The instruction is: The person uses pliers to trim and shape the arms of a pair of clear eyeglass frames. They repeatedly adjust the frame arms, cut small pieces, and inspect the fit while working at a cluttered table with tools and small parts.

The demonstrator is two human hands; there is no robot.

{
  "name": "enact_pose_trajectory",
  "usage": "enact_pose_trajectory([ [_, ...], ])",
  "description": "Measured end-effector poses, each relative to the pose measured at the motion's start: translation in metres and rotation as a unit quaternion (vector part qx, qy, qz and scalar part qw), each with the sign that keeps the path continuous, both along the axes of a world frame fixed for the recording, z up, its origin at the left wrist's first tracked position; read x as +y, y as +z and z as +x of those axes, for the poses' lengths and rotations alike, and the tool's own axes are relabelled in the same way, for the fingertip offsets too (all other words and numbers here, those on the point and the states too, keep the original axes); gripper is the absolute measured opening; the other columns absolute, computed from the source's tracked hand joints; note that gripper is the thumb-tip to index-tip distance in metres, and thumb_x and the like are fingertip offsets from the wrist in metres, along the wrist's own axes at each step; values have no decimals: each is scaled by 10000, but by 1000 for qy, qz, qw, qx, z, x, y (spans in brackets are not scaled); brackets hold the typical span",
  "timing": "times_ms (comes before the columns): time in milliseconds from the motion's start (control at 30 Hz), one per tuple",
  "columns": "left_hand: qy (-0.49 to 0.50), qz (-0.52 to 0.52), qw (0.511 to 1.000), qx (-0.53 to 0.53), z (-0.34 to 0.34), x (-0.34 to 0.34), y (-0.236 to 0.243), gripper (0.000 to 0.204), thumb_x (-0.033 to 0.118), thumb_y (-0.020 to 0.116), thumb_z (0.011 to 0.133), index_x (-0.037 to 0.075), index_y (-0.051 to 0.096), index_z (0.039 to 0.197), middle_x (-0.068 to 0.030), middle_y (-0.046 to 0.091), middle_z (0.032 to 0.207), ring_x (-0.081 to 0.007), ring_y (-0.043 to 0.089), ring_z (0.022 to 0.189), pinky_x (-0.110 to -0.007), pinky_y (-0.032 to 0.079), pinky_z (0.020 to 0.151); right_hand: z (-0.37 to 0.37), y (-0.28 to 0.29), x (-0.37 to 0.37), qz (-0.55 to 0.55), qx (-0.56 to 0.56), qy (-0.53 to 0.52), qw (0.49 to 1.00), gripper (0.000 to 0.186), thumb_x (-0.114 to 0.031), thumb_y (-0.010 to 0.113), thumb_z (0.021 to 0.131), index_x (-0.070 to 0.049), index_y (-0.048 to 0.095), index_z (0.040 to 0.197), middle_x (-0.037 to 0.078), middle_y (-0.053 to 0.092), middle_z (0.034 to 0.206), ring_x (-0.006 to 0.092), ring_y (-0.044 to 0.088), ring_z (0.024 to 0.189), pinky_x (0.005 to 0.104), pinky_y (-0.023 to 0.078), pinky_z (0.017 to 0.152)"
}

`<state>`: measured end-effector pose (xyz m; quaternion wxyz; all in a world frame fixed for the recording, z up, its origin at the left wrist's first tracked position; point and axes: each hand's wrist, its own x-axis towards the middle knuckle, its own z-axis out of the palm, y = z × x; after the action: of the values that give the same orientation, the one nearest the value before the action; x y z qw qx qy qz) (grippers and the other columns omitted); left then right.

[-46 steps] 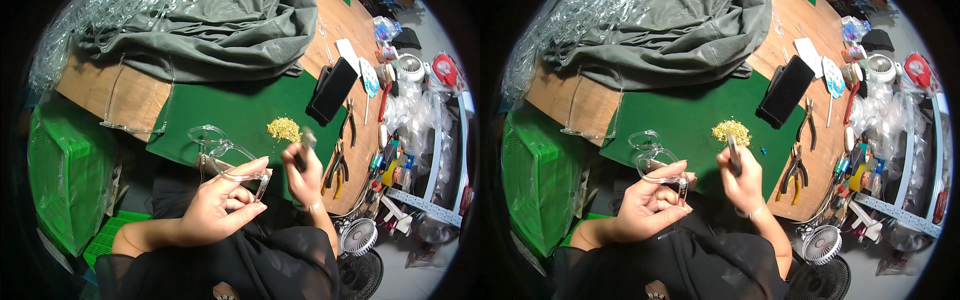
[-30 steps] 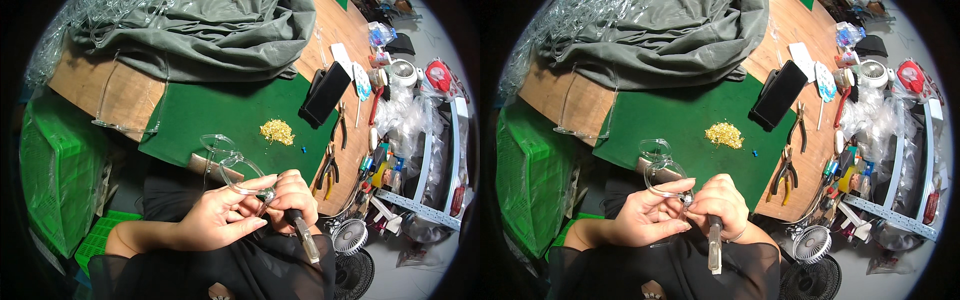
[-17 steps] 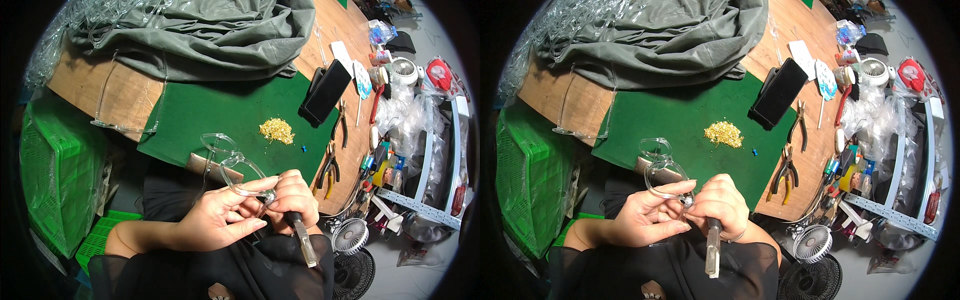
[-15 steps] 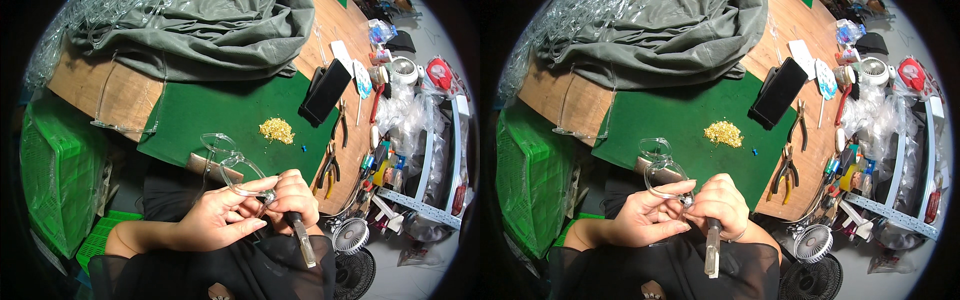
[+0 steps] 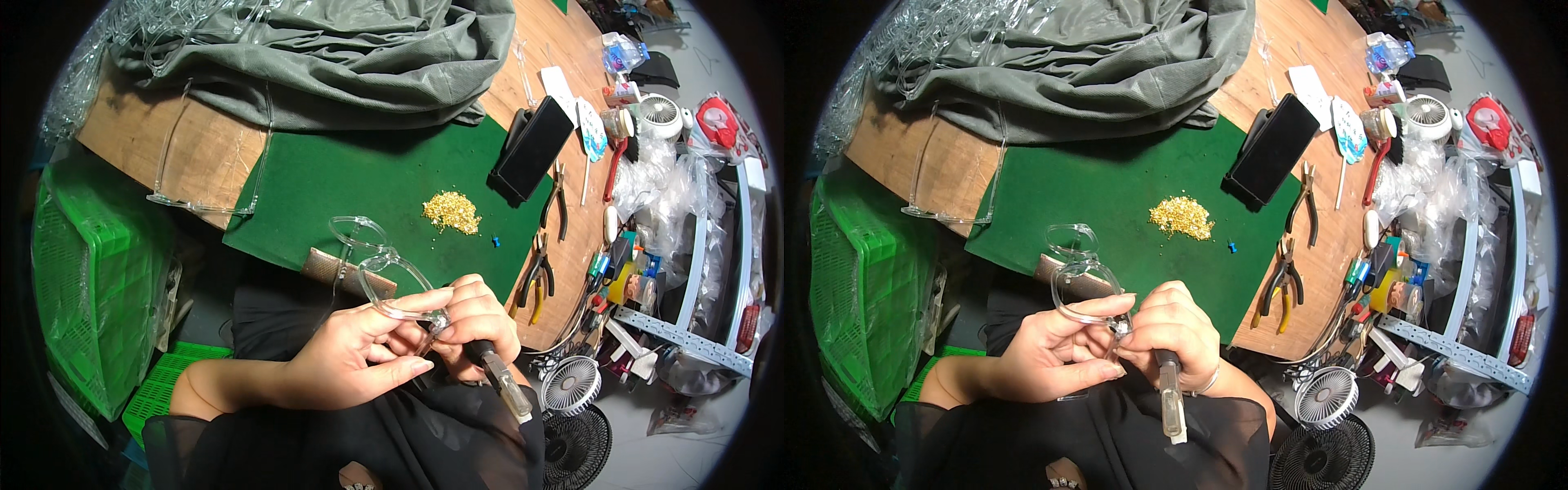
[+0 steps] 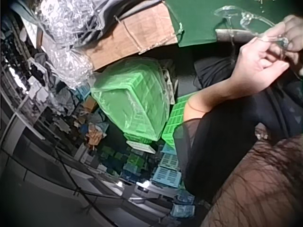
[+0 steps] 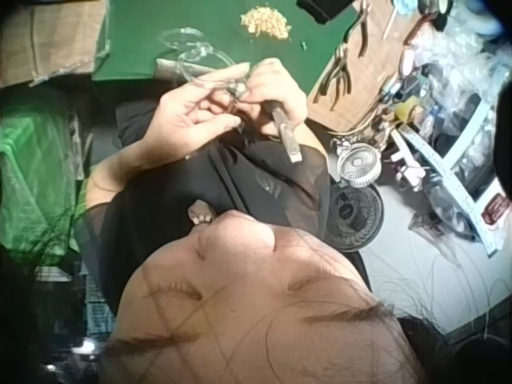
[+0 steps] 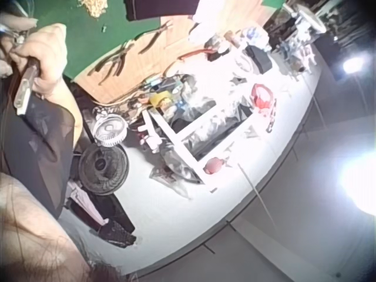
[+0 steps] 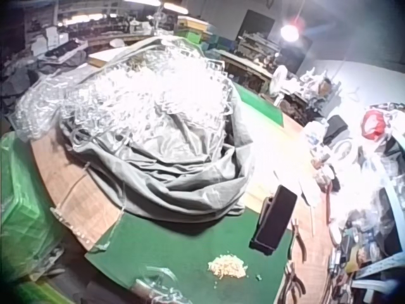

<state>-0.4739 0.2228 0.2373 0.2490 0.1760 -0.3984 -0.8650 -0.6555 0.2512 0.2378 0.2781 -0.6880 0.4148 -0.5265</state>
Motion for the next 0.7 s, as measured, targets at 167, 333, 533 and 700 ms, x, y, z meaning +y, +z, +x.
enact_pose_trajectory([
  [167, 7, 36, 999, -22, 1, -1, 3, 647, -135, 595, 787, -5, 325, 1361, -88, 564, 1020, -111, 569, 956, -232, 500, 785, -3, 0, 2, -19, 29, -20, 999, 182, -122, 724, 761, -49, 581, 847, 60, 603, 759, 214, 577, 660, 335, 452, 621],
  [333, 25, 28, 999, -23, 3, -2, 3, 579, -121, 570, 805, -8, 362, 1333, -107, 576, 1037, -118, 582, 927, -248, 512, 765, -29, 14, 17, 125, 241, -12, 962, 300, -36, 692, 662, -16, 551, 926, 123, 589, 887, 300, 579, 806, 375, 458, 742],
  [533, 29, 17, 999, -12, 2, 0, -1, 557, -117, 566, 809, -11, 375, 1322, -108, 596, 993, -116, 594, 874, -248, 514, 755, -29, 21, 19, 218, 304, 30, 927, 411, 29, 629, 575, 3, 511, 968, 140, 551, 949, 330, 542, 896, 382, 437, 805],
  [700, 37, 7, 999, -8, 0, 1, -3, 548, -96, 579, 810, -2, 397, 1318, -74, 599, 964, -84, 580, 849, -225, 498, 750, -28, 23, 15, 214, 305, 44, 927, 391, 23, 639, 585, 0, 506, 952, 139, 540, 947, 324, 538, 892, 387, 434, 798],
])
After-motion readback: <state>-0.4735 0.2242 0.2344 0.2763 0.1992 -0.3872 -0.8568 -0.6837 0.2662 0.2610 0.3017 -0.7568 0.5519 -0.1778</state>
